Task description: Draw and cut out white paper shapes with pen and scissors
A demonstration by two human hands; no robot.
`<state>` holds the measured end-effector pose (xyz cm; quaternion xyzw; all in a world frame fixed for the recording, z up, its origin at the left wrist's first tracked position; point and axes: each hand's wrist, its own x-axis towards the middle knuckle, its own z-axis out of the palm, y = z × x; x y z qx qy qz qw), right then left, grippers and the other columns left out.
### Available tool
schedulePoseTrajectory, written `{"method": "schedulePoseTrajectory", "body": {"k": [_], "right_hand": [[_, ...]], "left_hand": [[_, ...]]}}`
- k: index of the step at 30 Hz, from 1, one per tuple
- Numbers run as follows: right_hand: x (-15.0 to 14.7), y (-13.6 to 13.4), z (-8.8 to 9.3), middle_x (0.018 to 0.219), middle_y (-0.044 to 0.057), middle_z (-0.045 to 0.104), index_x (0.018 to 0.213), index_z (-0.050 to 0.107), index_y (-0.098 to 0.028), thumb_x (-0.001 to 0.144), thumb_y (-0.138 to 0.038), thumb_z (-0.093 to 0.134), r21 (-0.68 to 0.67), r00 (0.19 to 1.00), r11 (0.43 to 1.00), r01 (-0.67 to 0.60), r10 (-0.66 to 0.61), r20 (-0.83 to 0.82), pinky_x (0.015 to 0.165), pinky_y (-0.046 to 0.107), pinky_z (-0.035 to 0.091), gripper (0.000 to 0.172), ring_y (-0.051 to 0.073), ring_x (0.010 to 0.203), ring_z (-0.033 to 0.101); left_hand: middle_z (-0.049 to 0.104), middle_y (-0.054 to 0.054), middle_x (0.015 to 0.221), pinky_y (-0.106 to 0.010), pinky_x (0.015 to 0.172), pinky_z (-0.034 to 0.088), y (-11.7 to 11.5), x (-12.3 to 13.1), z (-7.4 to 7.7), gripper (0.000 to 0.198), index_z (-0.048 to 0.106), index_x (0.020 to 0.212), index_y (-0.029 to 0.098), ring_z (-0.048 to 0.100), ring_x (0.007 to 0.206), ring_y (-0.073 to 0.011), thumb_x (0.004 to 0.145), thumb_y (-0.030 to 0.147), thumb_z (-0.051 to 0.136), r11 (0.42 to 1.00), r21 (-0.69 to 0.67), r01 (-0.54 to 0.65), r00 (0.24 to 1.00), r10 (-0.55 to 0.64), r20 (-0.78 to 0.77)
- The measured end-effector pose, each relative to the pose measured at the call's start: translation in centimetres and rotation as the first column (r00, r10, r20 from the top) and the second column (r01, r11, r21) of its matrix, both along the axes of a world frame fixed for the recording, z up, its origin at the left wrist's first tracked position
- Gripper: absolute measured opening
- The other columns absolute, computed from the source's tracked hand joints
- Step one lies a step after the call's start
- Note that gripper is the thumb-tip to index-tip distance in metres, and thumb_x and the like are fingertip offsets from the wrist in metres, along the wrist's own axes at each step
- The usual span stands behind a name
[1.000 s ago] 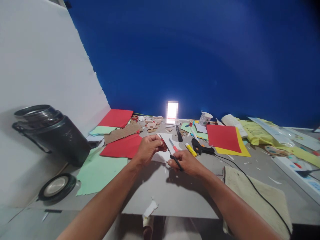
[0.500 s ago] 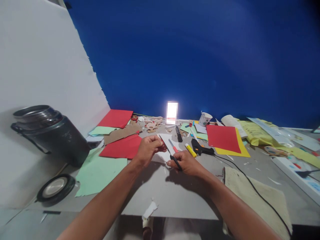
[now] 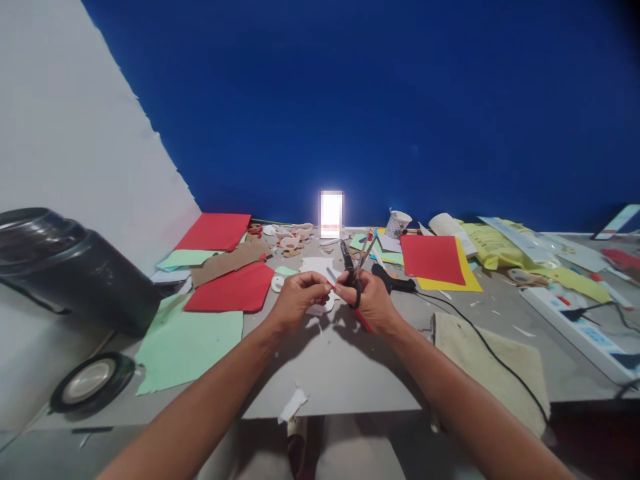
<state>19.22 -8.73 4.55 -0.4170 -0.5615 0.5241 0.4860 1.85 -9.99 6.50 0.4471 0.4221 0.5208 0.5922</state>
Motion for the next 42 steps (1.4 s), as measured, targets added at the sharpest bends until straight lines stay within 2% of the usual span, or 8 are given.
{"method": "schedulePoseTrajectory", "body": {"k": [5, 11, 15, 25, 29, 34, 38, 42], "right_hand": [[-0.1, 0.1, -0.2, 0.071, -0.002, 0.061, 0.085, 0.066, -0.016, 0.063, -0.032, 0.085, -0.052, 1.0, 0.999, -0.009, 0.008, -0.017, 0.063, 0.026, 0.04, 0.033, 0.013, 0.065, 0.051], [-0.1, 0.2, -0.1, 0.063, -0.003, 0.055, 0.082, 0.066, -0.015, 0.063, -0.033, 0.083, -0.182, 0.969, 0.973, -0.143, 0.101, -0.225, 0.054, 0.024, 0.031, 0.031, 0.01, 0.055, 0.044], [-0.3, 0.0, 0.6, 0.054, -0.007, 0.043, 0.07, 0.06, -0.016, 0.06, -0.032, 0.083, -0.261, 0.939, 0.937, -0.231, 0.144, -0.314, 0.047, 0.024, 0.021, 0.03, 0.007, 0.05, 0.032], [-0.2, -0.1, 0.9, 0.053, -0.009, 0.035, 0.067, 0.056, -0.016, 0.06, -0.028, 0.08, -0.32, 0.896, 0.875, -0.364, 0.234, -0.379, 0.045, 0.021, 0.014, 0.028, 0.006, 0.05, 0.022], [-0.1, -0.2, 1.2, 0.053, -0.008, 0.038, 0.067, 0.057, -0.016, 0.063, -0.032, 0.079, -0.285, 0.91, 0.889, -0.358, 0.264, -0.319, 0.045, 0.022, 0.015, 0.028, 0.006, 0.049, 0.025], [0.5, -0.4, 1.6, 0.064, 0.002, 0.063, 0.073, 0.065, -0.013, 0.075, -0.053, 0.074, -0.171, 0.947, 0.932, -0.321, 0.313, -0.072, 0.046, 0.023, 0.021, 0.04, 0.007, 0.048, 0.036], [1.2, -0.5, 1.5, 0.06, 0.005, 0.064, 0.076, 0.068, -0.012, 0.083, -0.068, 0.061, -0.12, 0.882, 0.882, -0.456, 0.466, 0.073, 0.047, 0.023, 0.027, 0.057, 0.01, 0.05, 0.042], [1.4, -0.5, 1.8, 0.052, 0.002, 0.06, 0.072, 0.066, -0.014, 0.081, -0.065, 0.061, -0.188, 0.814, 0.819, -0.543, 0.568, 0.122, 0.045, 0.023, 0.025, 0.053, 0.009, 0.043, 0.038]], "left_hand": [[0.062, 0.0, 0.058, -0.024, 0.056, 0.042, -0.3, 0.2, -0.3, 0.015, 0.07, 0.064, 0.016, 0.055, 0.055, -0.011, 0.065, 0.024, 0.083, 0.999, 0.01, 0.041, 0.998, -0.041, -0.048], [0.069, -0.001, 0.073, -0.023, 0.056, 0.045, 0.1, 0.0, -0.7, 0.021, 0.073, 0.08, 0.017, 0.058, 0.057, -0.0097, 0.067, 0.028, 0.086, 0.993, -0.027, 0.117, 0.992, -0.116, 0.056], [0.066, 0.0, 0.07, -0.021, 0.053, 0.042, 0.2, 0.0, -0.9, 0.024, 0.073, 0.08, 0.017, 0.054, 0.053, -0.0072, 0.066, 0.03, 0.088, 0.986, -0.009, 0.166, 0.982, -0.165, 0.091], [0.061, 0.002, 0.062, -0.022, 0.053, 0.041, -0.3, 0.1, -0.7, 0.024, 0.071, 0.074, 0.016, 0.052, 0.053, -0.0091, 0.065, 0.029, 0.09, 0.984, 0.015, 0.179, 0.981, -0.18, 0.069], [0.058, 0.002, 0.057, -0.022, 0.054, 0.041, -0.2, 0.0, -0.5, 0.026, 0.069, 0.072, 0.016, 0.052, 0.053, -0.0095, 0.066, 0.03, 0.09, 0.978, 0.003, 0.207, 0.973, -0.207, 0.101], [0.054, 0.005, 0.057, -0.022, 0.057, 0.044, 0.5, -1.0, -0.2, 0.03, 0.065, 0.075, 0.015, 0.05, 0.052, -0.0079, 0.065, 0.031, 0.089, 0.985, -0.077, 0.154, 0.965, -0.133, 0.225], [0.056, 0.003, 0.064, -0.02, 0.054, 0.042, 1.2, -1.9, 0.2, 0.028, 0.063, 0.072, 0.014, 0.049, 0.053, -0.0064, 0.066, 0.026, 0.087, 0.995, -0.085, 0.054, 0.949, -0.025, 0.315], [0.057, 0.001, 0.068, -0.021, 0.055, 0.047, 1.5, -2.6, 0.4, 0.024, 0.064, 0.071, 0.013, 0.053, 0.058, -0.0081, 0.067, 0.023, 0.085, 0.994, -0.11, 0.017, 0.922, 0.027, 0.387]]}}
